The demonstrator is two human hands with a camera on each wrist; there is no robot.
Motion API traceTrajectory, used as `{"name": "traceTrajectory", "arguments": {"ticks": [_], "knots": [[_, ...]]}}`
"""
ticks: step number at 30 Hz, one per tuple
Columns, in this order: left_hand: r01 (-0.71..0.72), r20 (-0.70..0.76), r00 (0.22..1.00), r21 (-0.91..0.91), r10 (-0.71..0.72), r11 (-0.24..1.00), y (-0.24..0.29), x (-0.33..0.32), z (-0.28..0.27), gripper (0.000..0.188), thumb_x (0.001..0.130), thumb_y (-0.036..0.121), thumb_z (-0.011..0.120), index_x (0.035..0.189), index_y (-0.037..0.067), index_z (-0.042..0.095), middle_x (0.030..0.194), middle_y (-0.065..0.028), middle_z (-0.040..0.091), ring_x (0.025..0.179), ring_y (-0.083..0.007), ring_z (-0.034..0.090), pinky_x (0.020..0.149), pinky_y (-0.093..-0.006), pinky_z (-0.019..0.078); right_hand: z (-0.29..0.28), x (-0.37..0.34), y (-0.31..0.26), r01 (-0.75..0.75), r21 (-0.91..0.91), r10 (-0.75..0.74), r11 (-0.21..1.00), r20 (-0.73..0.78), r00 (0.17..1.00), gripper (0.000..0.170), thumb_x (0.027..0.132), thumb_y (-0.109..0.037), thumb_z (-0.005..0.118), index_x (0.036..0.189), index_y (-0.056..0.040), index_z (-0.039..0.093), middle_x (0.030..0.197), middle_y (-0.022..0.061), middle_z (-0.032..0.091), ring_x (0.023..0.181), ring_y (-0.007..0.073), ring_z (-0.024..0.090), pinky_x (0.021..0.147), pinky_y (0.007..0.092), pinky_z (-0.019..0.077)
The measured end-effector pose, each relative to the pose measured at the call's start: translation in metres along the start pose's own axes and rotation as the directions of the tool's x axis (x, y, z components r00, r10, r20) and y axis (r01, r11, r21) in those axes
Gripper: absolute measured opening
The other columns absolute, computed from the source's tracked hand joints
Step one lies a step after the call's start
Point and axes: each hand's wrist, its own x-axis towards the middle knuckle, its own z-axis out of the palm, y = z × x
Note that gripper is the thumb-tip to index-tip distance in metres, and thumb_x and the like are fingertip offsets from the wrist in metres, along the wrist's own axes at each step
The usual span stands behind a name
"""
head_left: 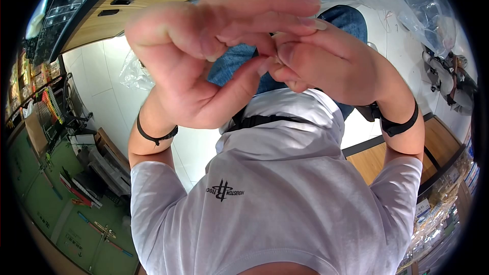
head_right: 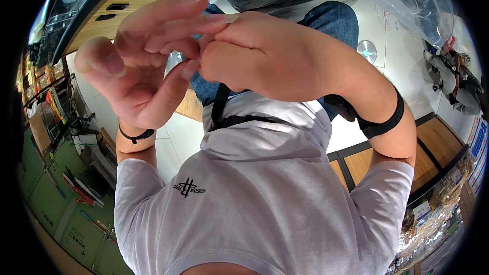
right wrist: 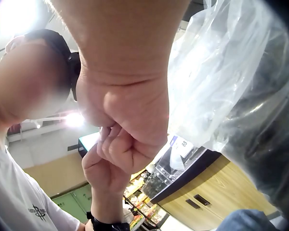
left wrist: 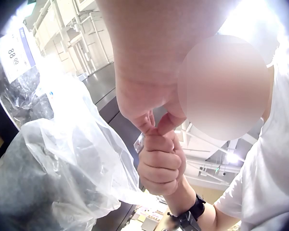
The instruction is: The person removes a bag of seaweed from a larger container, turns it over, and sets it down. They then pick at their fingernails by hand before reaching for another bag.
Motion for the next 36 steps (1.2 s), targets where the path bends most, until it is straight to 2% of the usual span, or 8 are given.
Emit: {"name": "traceTrajectory", "arguments": {"ticks": [7,9,11,20,30,36], "knots": [[0.005,-0.016,1.000,0.015,-0.004,1.000,0.001,0.001,0.000,0.064,0.081,-0.022,0.047,0.120,0.023,0.022,0.129,-0.0439,0.036,0.107,-0.0473,0.059,0.063,-0.0289,0.0553,0.001,0.000,0.000,0.021,0.046,-0.021,0.999,0.010,1.000,0.028,0.089,-0.020,0.044,0.087,0.0046,0.058,0.071,0.0021,0.050,0.065,0.0090,0.045,0.058,0.0256,0.0387],[0.000,-0.021,1.000,0.012,0.000,1.000,0.002,0.001,0.001,0.063,0.081,-0.022,0.047,0.119,0.022,0.022,0.129,-0.0438,0.036,0.107,-0.0473,0.059,0.063,-0.0292,0.0555,0.001,0.000,-0.001,0.004,0.017,-0.004,1.000,0.011,1.000,0.028,0.090,-0.020,0.044,0.087,0.0039,0.057,0.072,0.0021,0.051,0.065,0.0094,0.046,0.059,0.0261,0.0395],[0.032,0.012,0.999,0.086,-0.033,0.996,0.005,0.002,0.002,0.061,0.082,-0.022,0.047,0.118,0.022,0.022,0.129,-0.0436,0.036,0.108,-0.0473,0.059,0.064,-0.0296,0.0555,0.000,0.000,0.000,0.008,-0.001,-0.008,1.000,0.017,1.000,0.028,0.090,-0.021,0.044,0.085,0.0036,0.057,0.072,0.0023,0.051,0.065,0.0098,0.046,0.059,0.0265,0.0397],[0.083,0.012,0.996,0.102,-0.085,0.991,0.011,0.004,0.002,0.060,0.082,-0.021,0.048,0.114,0.022,0.022,0.128,-0.0426,0.038,0.108,-0.0464,0.059,0.062,-0.0269,0.0525,-0.002,0.000,-0.002,0.026,-0.084,-0.024,0.996,0.028,0.999,0.028,0.089,-0.022,0.044,0.082,0.0027,0.055,0.072,0.0050,0.053,0.065,0.0124,0.048,0.060,0.0281,0.0409],[0.034,0.034,0.999,0.132,-0.039,0.991,0.008,0.003,-0.001,0.061,0.079,-0.023,0.047,0.113,0.022,0.021,0.127,-0.0412,0.040,0.106,-0.0460,0.060,0.061,-0.0265,0.0521,-0.001,0.001,-0.005,0.022,-0.084,-0.020,0.996,0.016,1.000,0.029,0.089,-0.022,0.042,0.083,0.0035,0.055,0.072,0.0061,0.053,0.066,0.0136,0.049,0.061,0.0291,0.0415],[-0.002,0.037,0.999,0.148,-0.004,0.989,0.006,0.002,-0.002,0.066,0.078,-0.024,0.046,0.117,0.023,0.021,0.127,-0.0406,0.040,0.105,-0.0448,0.061,0.060,-0.0267,0.0521,-0.001,0.002,-0.003,0.053,-0.072,-0.051,0.996,0.027,0.998,0.030,0.089,-0.022,0.042,0.080,0.0038,0.054,0.069,0.0063,0.052,0.064,0.0137,0.046,0.060,0.0303,0.0399]]}}
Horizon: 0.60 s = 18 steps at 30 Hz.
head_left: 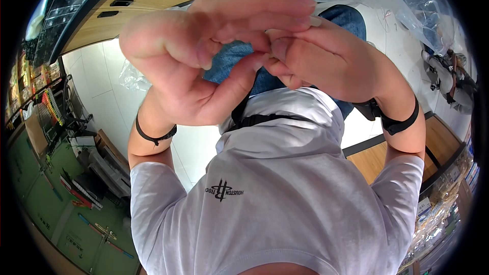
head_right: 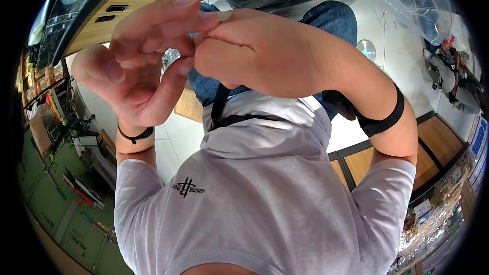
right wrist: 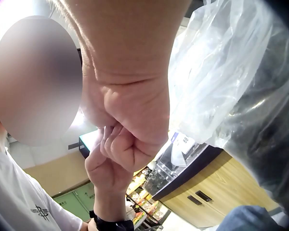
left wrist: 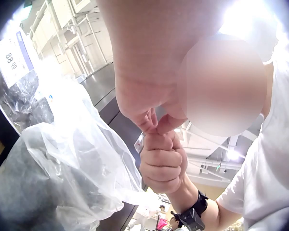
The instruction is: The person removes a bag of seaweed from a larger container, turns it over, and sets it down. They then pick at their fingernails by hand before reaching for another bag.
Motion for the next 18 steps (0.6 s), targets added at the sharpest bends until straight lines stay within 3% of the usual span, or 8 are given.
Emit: {"name": "traceTrajectory", "arguments": {"ticks": [10,12,16,18], "knots": [[-0.041,-0.029,0.999,-0.054,0.039,0.998,-0.0035,-0.0026,0.0012,0.070,0.079,-0.023,0.045,0.122,0.025,0.021,0.127,-0.0408,0.040,0.104,-0.0444,0.061,0.061,-0.0273,0.0536,-0.0006,0.0017,0.0026,0.030,-0.042,-0.030,0.999,-0.003,1.000,0.032,0.089,-0.021,0.042,0.074,0.0052,0.053,0.065,0.0085,0.051,0.061,0.0154,0.046,0.058,0.0312,0.0391],[-0.043,-0.027,0.999,-0.059,0.042,0.997,-0.0040,-0.0028,0.0008,0.069,0.079,-0.023,0.045,0.122,0.025,0.021,0.127,-0.0408,0.040,0.104,-0.0444,0.061,0.061,-0.0274,0.0538,-0.0012,0.0032,0.0044,0.095,-0.073,-0.095,0.993,0.005,0.995,0.032,0.089,-0.021,0.042,0.074,0.0054,0.053,0.065,0.0082,0.051,0.061,0.0154,0.047,0.058,0.0315,0.0393],[-0.065,-0.036,0.997,-0.057,0.063,0.996,-0.0059,-0.0028,0.0013,0.069,0.079,-0.023,0.046,0.123,0.025,0.020,0.127,-0.0403,0.040,0.100,-0.0442,0.063,0.059,-0.0281,0.0546,0.0013,0.0023,0.0064,0.063,-0.045,-0.064,0.997,-0.028,0.998,0.033,0.089,-0.021,0.042,0.074,0.0055,0.054,0.065,0.0082,0.051,0.061,0.0151,0.047,0.059,0.0308,0.0397],[-0.074,-0.054,0.996,-0.067,0.071,0.995,-0.0070,-0.0038,0.0032,0.069,0.079,-0.023,0.046,0.123,0.024,0.020,0.128,-0.0396,0.040,0.099,-0.0442,0.063,0.058,-0.0285,0.0550,-0.0017,0.0039,0.0095,0.077,-0.045,-0.076,0.996,0.038,0.996,0.031,0.090,-0.021,0.041,0.080,0.0048,0.055,0.067,0.0068,0.051,0.062,0.0136,0.046,0.059,0.0296,0.0401]]}}
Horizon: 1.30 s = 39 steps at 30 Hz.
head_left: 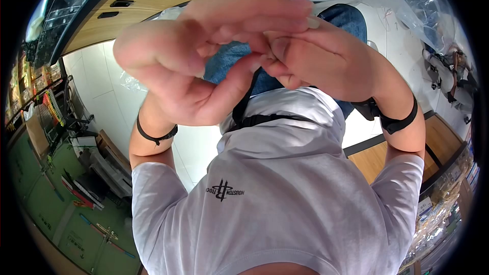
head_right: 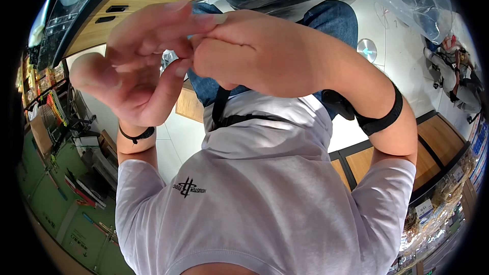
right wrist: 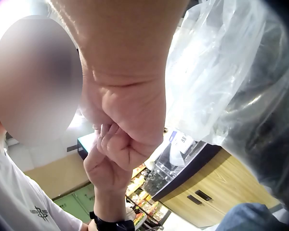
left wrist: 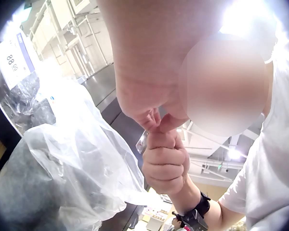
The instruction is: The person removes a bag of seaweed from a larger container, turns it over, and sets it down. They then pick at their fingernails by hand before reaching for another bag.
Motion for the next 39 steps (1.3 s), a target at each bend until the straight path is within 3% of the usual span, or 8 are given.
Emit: {"name": "traceTrajectory", "arguments": {"ticks": [7,10,15,21,27,31,37,39], "knots": [[-0.190,-0.005,0.982,-0.012,0.190,0.982,-0.002,0.002,-0.005,0.076,0.076,-0.020,0.053,0.130,0.022,0.020,0.136,-0.0303,0.036,0.097,-0.0423,0.064,0.054,-0.0272,0.0544,-0.002,-0.004,-0.004,0.004,0.267,-0.013,0.964,0.031,0.999,0.030,0.094,-0.021,0.043,0.105,-0.0003,0.062,0.070,0.0003,0.051,0.065,0.0071,0.044,0.060,0.0241,0.0391],[-0.187,-0.051,0.982,-0.058,0.184,0.981,-0.002,0.000,-0.004,0.076,0.074,-0.019,0.056,0.129,0.021,0.023,0.138,-0.0274,0.036,0.099,-0.0417,0.063,0.054,-0.0259,0.0530,-0.004,-0.002,-0.007,0.032,0.127,-0.025,0.991,-0.050,0.998,0.030,0.094,-0.020,0.048,0.113,-0.0033,0.063,0.074,-0.0011,0.055,0.066,0.0052,0.046,0.059,0.0223,0.0388],[-0.087,-0.136,0.988,-0.148,0.067,0.985,0.009,-0.003,-0.005,0.067,0.072,-0.015,0.061,0.120,0.019,0.028,0.141,-0.0242,0.037,0.094,-0.0386,0.063,0.062,-0.0307,0.0531,-0.006,-0.004,-0.006,0.072,-0.035,-0.078,0.997,-0.245,0.966,0.016,0.086,-0.005,0.061,0.099,0.0021,0.066,0.082,0.0026,0.063,0.063,0.0048,0.049,0.053,0.0195,0.0361],[0.030,-0.190,0.979,-0.212,-0.072,0.977,0.017,-0.002,-0.003,0.064,0.071,-0.012,0.065,0.115,0.019,0.030,0.141,-0.0221,0.039,0.086,-0.0345,0.063,0.071,-0.0380,0.0507,-0.001,-0.013,-0.004,0.147,-0.291,-0.254,0.945,-0.375,0.891,0.024,0.079,0.007,0.060,0.101,0.0026,0.065,0.082,0.0028,0.062,0.066,0.0064,0.053,0.057,0.0198,0.0394],[-0.053,-0.167,0.986,-0.294,0.003,0.954,0.009,-0.001,-0.003,0.065,0.071,-0.013,0.065,0.116,0.019,0.030,0.141,-0.0218,0.038,0.088,-0.0338,0.063,0.075,-0.0383,0.0502,-0.008,-0.012,0.000,0.312,-0.570,-0.538,0.760,-0.283,0.794,0.017,0.079,0.006,0.060,0.096,0.0033,0.062,0.082,0.0069,0.060,0.065,0.0137,0.056,0.060,0.0210,0.0416],[-0.031,-0.176,0.984,-0.264,-0.016,0.964,0.009,-0.002,-0.004,0.067,0.072,-0.015,0.061,0.121,0.019,0.030,0.142,-0.0236,0.036,0.095,-0.0374,0.062,0.067,-0.0330,0.0507,-0.007,-0.015,0.000,0.285,-0.517,-0.469,0.807,-0.267,0.842,0.017,0.080,0.001,0.064,0.097,0.0013,0.063,0.080,0.0065,0.060,0.065,0.0140,0.056,0.058,0.0227,0.0420],[-0.069,-0.147,0.989,-0.256,0.031,0.964,0.004,-0.002,-0.002,0.071,0.073,-0.019,0.053,0.127,0.020,0.028,0.142,-0.0292,0.030,0.107,-0.0443,0.058,0.057,-0.0261,0.0498,0.000,-0.003,0.007,0.463,-0.707,-0.763,0.535,-0.169,0.623,0.036,0.072,-0.004,0.077,0.105,-0.0040,0.064,0.084,0.0064,0.064,0.063,0.0121,0.055,0.052,0.0213,0.0394],[-0.068,-0.150,0.988,-0.256,0.030,0.964,0.005,-0.001,-0.002,0.071,0.073,-0.019,0.053,0.127,0.020,0.028,0.142,-0.0300,0.029,0.108,-0.0451,0.057,0.056,-0.0256,0.0497,0.005,-0.007,0.001,0.402,-0.742,-0.742,0.537,-0.189,0.643,0.032,0.072,-0.002,0.075,0.102,-0.0042,0.065,0.083,0.0065,0.064,0.062,0.0135,0.055,0.052,0.0220,0.0402]]}}
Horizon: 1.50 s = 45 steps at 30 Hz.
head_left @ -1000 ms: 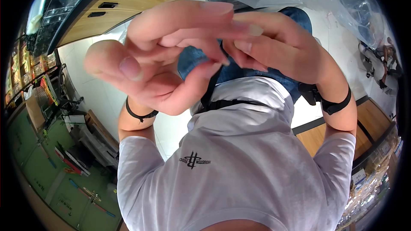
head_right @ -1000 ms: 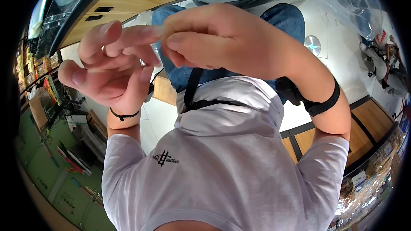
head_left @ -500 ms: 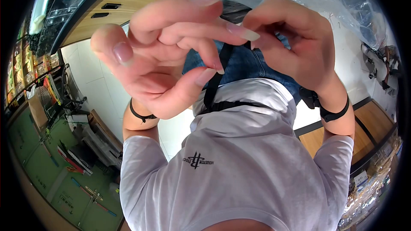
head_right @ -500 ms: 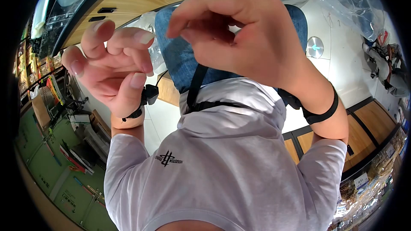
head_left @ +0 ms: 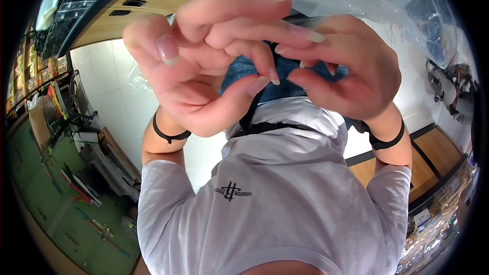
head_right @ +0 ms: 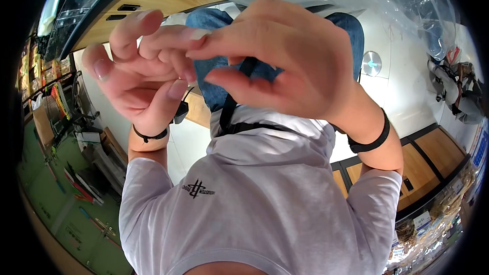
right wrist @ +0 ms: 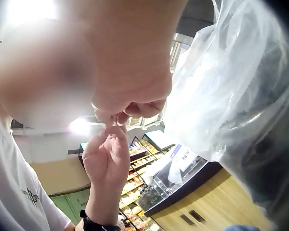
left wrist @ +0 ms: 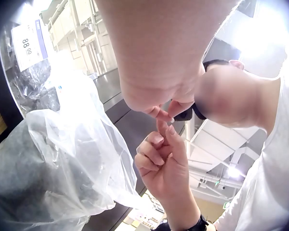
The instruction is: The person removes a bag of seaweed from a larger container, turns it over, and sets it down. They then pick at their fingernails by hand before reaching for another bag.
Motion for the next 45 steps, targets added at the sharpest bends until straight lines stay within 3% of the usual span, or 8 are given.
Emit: {"name": "traceTrajectory", "arguments": {"ticks": [5,7,10,14,17,20,22,45], "knots": [[0.045,-0.073,0.996,-0.007,-0.045,0.999,0.001,-0.001,0.001,0.070,0.072,-0.019,0.053,0.125,0.020,0.030,0.141,-0.0283,0.031,0.105,-0.0436,0.058,0.059,-0.0269,0.0501,-0.004,-0.002,-0.008,-0.057,-0.070,0.059,0.996,0.020,0.998,0.012,0.079,0.001,0.065,0.090,-0.0021,0.066,0.081,0.0082,0.064,0.061,0.0154,0.054,0.056,0.0245,0.0431],[0.050,-0.098,0.994,-0.058,-0.056,0.997,0.000,0.000,0.002,0.067,0.072,-0.017,0.054,0.123,0.020,0.031,0.141,-0.0267,0.032,0.104,-0.0421,0.059,0.060,-0.0266,0.0494,-0.005,-0.005,-0.010,-0.315,0.204,0.318,0.927,0.022,0.948,0.010,0.086,-0.002,0.055,0.081,0.0003,0.063,0.077,0.0091,0.062,0.060,0.0146,0.054,0.057,0.0258,0.0435],[0.108,-0.184,0.974,-0.141,-0.133,0.984,0.006,-0.004,0.002,0.061,0.072,-0.012,0.055,0.120,0.019,0.034,0.142,-0.0232,0.034,0.104,-0.0379,0.058,0.061,-0.0252,0.0474,-0.004,-0.009,-0.001,-0.309,0.310,0.315,0.899,0.033,0.949,0.010,0.081,0.002,0.058,0.077,-0.0032,0.065,0.068,0.0027,0.059,0.058,0.0088,0.053,0.050,0.0224,0.0396],[0.128,-0.261,0.940,-0.327,-0.219,0.936,0.007,-0.009,-0.005,0.054,0.075,-0.007,0.056,0.119,0.018,0.036,0.142,-0.0185,0.036,0.108,-0.0287,0.053,0.059,-0.0207,0.0428,0.001,-0.004,-0.008,-0.310,0.254,0.320,0.916,0.005,0.947,0.009,0.082,0.001,0.057,0.076,-0.0026,0.063,0.069,0.0034,0.060,0.056,0.0102,0.052,0.050,0.0233,0.0397],[0.118,-0.218,0.951,-0.405,-0.221,0.907,0.005,-0.008,-0.009,0.050,0.077,-0.008,0.052,0.118,0.016,0.037,0.142,-0.0167,0.037,0.103,-0.0227,0.050,0.060,-0.0188,0.0416,0.001,-0.003,-0.008,-0.291,0.168,0.281,0.942,0.084,0.956,0.020,0.091,-0.009,0.047,0.078,0.0012,0.059,0.073,0.0086,0.059,0.059,0.0135,0.054,0.054,0.0246,0.0423],[0.131,-0.263,0.933,-0.390,-0.247,0.911,0.007,-0.007,-0.007,0.047,0.077,-0.010,0.049,0.116,0.015,0.039,0.142,-0.0157,0.038,0.098,-0.0202,0.049,0.061,-0.0174,0.0408,0.002,-0.005,-0.006,-0.279,0.170,0.269,0.945,0.081,0.960,0.020,0.091,-0.009,0.047,0.078,0.0009,0.059,0.073,0.0085,0.060,0.058,0.0133,0.054,0.053,0.0241,0.0422],[0.125,-0.257,0.936,-0.393,-0.240,0.911,0.006,-0.006,-0.006,0.047,0.077,-0.011,0.047,0.116,0.015,0.039,0.142,-0.0159,0.038,0.097,-0.0200,0.049,0.061,-0.0176,0.0408,0.005,-0.006,-0.004,-0.287,0.225,0.291,0.931,0.012,0.957,0.007,0.083,0.000,0.058,0.078,-0.0027,0.063,0.069,0.0036,0.061,0.055,0.0114,0.053,0.050,0.0234,0.0396],[0.150,-0.308,0.911,-0.373,-0.274,0.916,0.004,-0.003,0.001,0.048,0.074,-0.013,0.045,0.114,0.014,0.040,0.140,-0.0177,0.041,0.085,-0.0189,0.043,0.060,-0.0195,0.0399,0.007,-0.011,0.002,-0.306,0.300,0.319,0.904,0.003,0.948,0.012,0.088,-0.004,0.055,0.079,-0.0014,0.063,0.068,0.0039,0.060,0.053,0.0111,0.051,0.051,0.0236,0.0401]]}}
